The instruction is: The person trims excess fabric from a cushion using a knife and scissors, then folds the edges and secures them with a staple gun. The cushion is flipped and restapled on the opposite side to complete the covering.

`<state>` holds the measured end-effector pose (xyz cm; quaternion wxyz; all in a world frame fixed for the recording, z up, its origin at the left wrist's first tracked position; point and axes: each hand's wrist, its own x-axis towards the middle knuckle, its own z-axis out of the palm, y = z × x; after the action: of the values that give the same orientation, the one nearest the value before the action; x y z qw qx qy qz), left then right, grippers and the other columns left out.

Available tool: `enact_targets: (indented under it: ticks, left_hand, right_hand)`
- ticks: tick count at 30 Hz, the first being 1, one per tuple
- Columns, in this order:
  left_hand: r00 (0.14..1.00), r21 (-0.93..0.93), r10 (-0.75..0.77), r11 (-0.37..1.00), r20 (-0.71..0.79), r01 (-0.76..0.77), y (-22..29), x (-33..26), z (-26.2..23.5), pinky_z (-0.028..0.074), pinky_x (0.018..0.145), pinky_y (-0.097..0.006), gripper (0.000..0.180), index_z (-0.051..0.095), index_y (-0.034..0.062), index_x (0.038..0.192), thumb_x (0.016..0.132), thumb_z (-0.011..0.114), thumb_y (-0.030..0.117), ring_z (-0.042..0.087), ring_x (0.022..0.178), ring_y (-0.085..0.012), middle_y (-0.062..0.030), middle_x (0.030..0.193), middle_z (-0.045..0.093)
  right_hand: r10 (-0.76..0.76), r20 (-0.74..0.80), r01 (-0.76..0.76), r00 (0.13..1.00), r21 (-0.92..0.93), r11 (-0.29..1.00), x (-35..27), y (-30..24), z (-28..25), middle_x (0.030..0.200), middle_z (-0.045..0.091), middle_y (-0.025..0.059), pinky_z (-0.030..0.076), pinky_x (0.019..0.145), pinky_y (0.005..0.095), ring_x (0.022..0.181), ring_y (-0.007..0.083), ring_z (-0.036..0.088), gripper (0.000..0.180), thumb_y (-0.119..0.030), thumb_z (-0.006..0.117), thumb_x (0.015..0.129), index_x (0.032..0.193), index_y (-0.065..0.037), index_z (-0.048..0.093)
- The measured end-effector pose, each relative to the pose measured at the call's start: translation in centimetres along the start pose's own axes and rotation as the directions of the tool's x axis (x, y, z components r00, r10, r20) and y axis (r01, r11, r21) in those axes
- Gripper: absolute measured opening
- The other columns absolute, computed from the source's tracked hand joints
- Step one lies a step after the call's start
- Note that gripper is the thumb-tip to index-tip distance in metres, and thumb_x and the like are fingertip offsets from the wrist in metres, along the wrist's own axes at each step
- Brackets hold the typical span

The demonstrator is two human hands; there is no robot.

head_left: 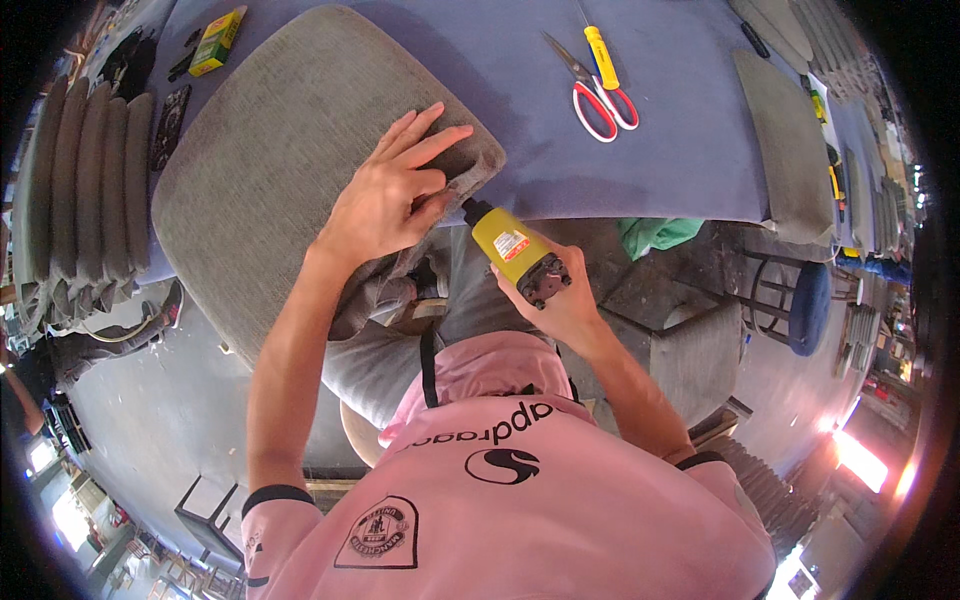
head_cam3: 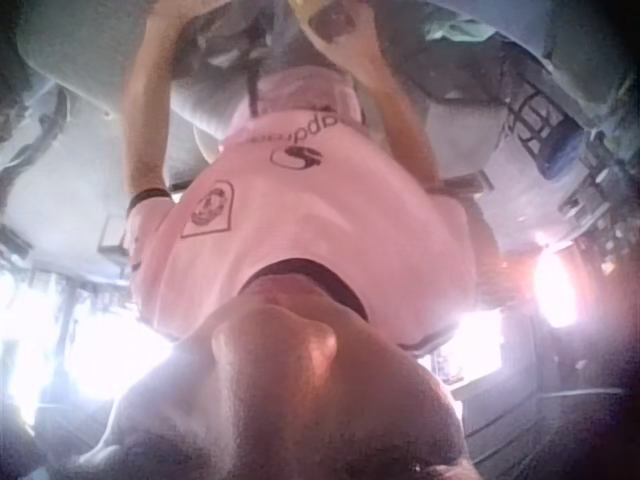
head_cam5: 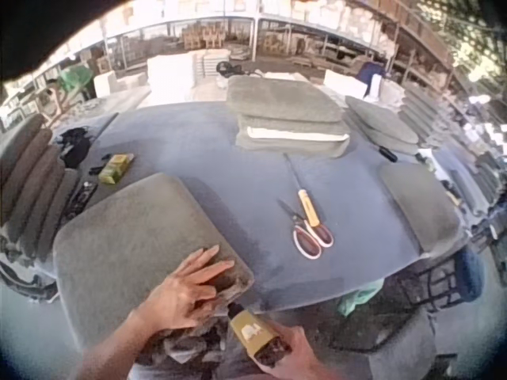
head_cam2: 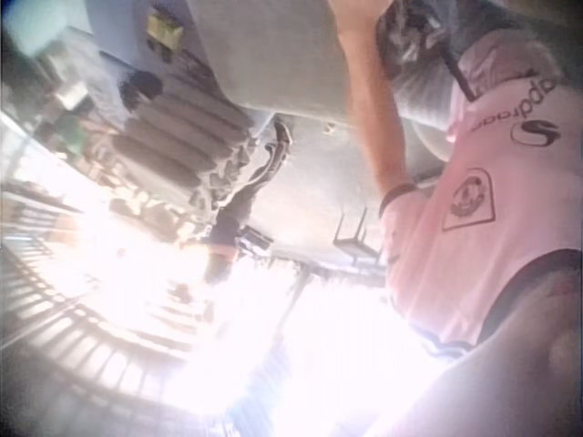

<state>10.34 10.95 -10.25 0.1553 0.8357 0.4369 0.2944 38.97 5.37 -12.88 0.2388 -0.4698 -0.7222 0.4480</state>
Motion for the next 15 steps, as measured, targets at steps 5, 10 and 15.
enact_targets:
  ticks: [5, 10, 15]
  left_hand:
    - [0.999, -0.073, -0.027, 0.997, -0.042, 0.024, -0.2, -0.3, 0.5, 0.033, 0.131, -0.064, 0.029, 0.057, -0.0042, 0.066, 0.083, 0.08, 0.0, 0.044, 0.158, -0.0454, -0.0167, 0.155, 0.065]
    - [0.998, -0.104, -0.041, 0.994, -0.048, 0.036, -0.2, -0.3, 0.8, 0.033, 0.131, -0.064, 0.028, 0.056, -0.0036, 0.067, 0.081, 0.08, -0.001, 0.045, 0.157, -0.0469, -0.0169, 0.154, 0.066]
    - [1.0, -0.099, 0.007, 0.995, -0.012, -0.009, -0.5, 0.2, -0.7, 0.034, 0.131, -0.063, 0.026, 0.058, -0.0027, 0.07, 0.08, 0.082, 0.0, 0.042, 0.159, -0.0474, -0.0157, 0.157, 0.064]
  right_hand:
    - [-0.203, -0.056, 0.199, 0.978, -0.065, 0.978, 0.4, -0.2, 0.7, 0.118, 0.072, 0.0182, 0.058, 0.088, 0.0345, 0.102, 0.0247, 0.075, 0.06, -0.009, 0.089, 0.088, 0.139, 0.004, 0.059]
    - [-0.188, -0.087, 0.184, 0.978, -0.049, 0.982, -1.4, 3.7, 3.2, 0.122, 0.068, 0.0174, 0.058, 0.093, 0.0351, 0.108, 0.0232, 0.074, 0.07, -0.011, 0.093, 0.087, 0.141, 0.004, 0.05]
    - [-0.137, -0.079, 0.139, 0.987, 0.014, 0.99, 0.2, 1.8, 2.3, 0.127, 0.067, 0.0168, 0.061, 0.09, 0.0357, 0.11, 0.0224, 0.075, 0.074, -0.017, 0.094, 0.091, 0.143, 0.005, 0.046]
